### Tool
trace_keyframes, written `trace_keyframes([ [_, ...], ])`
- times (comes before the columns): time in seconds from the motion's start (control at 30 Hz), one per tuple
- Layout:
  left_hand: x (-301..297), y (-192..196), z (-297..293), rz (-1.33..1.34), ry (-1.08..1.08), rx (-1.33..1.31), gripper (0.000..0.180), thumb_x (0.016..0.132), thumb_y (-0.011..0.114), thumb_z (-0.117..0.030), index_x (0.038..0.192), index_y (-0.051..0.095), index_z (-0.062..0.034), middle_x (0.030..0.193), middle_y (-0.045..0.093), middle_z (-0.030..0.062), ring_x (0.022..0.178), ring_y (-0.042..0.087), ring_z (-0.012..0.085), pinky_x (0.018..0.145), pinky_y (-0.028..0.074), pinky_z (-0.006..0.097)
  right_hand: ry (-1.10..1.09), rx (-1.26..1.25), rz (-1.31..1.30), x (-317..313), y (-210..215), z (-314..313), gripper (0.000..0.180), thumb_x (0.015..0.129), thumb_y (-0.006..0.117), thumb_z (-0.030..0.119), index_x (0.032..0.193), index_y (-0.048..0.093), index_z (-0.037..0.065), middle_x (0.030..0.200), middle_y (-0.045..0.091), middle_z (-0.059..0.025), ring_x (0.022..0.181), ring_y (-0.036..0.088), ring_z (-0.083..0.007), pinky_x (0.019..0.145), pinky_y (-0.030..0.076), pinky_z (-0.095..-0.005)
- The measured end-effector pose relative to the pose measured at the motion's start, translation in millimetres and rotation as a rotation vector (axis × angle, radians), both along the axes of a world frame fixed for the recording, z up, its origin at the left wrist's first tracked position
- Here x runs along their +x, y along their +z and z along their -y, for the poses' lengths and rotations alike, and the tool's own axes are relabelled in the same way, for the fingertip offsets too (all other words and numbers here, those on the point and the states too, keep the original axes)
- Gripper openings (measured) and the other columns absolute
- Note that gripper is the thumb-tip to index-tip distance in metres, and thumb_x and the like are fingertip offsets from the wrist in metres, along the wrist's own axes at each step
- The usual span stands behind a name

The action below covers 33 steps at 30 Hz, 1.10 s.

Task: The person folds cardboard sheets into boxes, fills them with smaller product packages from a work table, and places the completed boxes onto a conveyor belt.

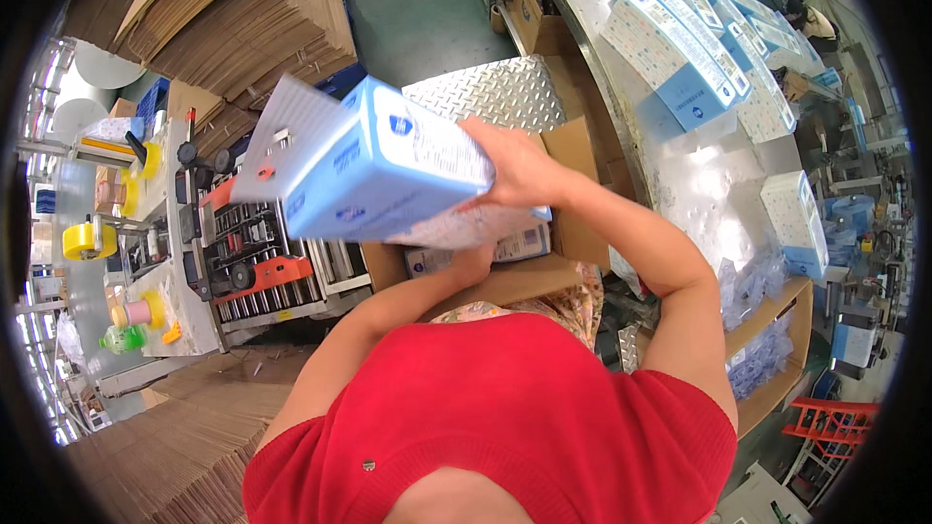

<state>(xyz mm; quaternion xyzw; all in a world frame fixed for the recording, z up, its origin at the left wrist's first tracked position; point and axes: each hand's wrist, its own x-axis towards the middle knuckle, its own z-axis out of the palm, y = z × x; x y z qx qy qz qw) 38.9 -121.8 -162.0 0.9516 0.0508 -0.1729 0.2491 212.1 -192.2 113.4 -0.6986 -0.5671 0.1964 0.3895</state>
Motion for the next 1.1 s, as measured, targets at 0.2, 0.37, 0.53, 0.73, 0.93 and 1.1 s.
trace_keyframes([
  [0.2,5,4,-4,-0.289,-0.075,-0.021,0.07,0.077,0.054,-0.012,0.141,0.029,-0.0032,0.143,0.031,0.0245,0.131,0.029,0.0428,0.107,0.027,0.048,0.023,-0.104,-0.257,-19,41,34,0.066,0.066,0.08,0.02,0.119,0.046,0.003,0.108,0.057,-0.0177,0.101,0.058,-0.0385,0.085,0.047,-0.0381],
  [0.37,2,-2,-7,-0.389,-0.08,-0.036,0.07,0.076,0.054,-0.012,0.141,0.029,-0.0031,0.144,0.03,0.0242,0.132,0.029,0.0417,0.108,0.026,0.046,0.169,-0.07,0.364,-18,-29,44,0.054,0.059,0.062,-0.002,0.111,0.047,-0.001,0.097,0.053,-0.0159,0.088,0.054,-0.0356,0.075,0.046,-0.0417],
  [0.53,13,-20,0,-0.414,-0.124,-0.028,0.071,0.076,0.054,-0.012,0.141,0.029,-0.0031,0.144,0.03,0.024,0.133,0.028,0.0407,0.11,0.025,0.044,0.055,-0.38,0.535,4,-141,6,0.059,0.063,0.071,0.011,0.116,0.048,0.002,0.103,0.055,-0.0155,0.092,0.056,-0.0345,0.08,0.047,-0.041],
  [0.73,32,-7,11,-0.679,-0.408,0.011,0.068,0.075,0.056,-0.009,0.138,0.034,-0.0021,0.139,0.04,0.0224,0.126,0.042,0.0365,0.106,0.034,0.042,-0.057,-0.557,0.237,-11,-303,-22,0.035,0.09,0.04,0.023,0.114,0.055,0.002,0.107,0.062,-0.0229,0.091,0.063,-0.0363,0.083,0.048,-0.0482],
  [0.93,88,58,-11,-0.495,-0.648,-0.188,0.06,0.084,0.061,-0.037,0.127,0.049,0.0034,0.119,0.057,0.0237,0.11,0.056,0.0364,0.094,0.043,0.039,0.102,-0.242,0.44,42,-129,13,0.02,0.079,0.057,0.023,0.076,0.065,0.005,0.074,0.065,-0.0136,0.068,0.066,-0.0301,0.057,0.051,-0.0424],
  [1.1,195,234,-11,-0.097,-0.668,-0.62,0.029,0.087,0.062,-0.016,0.112,0.061,-0.002,0.094,0.069,0.0126,0.087,0.066,0.0226,0.077,0.051,0.032,-0.844,-0.044,0.647,239,-37,108,0.044,0.079,0.064,0.037,0.107,0.058,0.003,0.101,0.059,-0.0154,0.097,0.055,-0.0313,0.083,0.044,-0.0456],
])
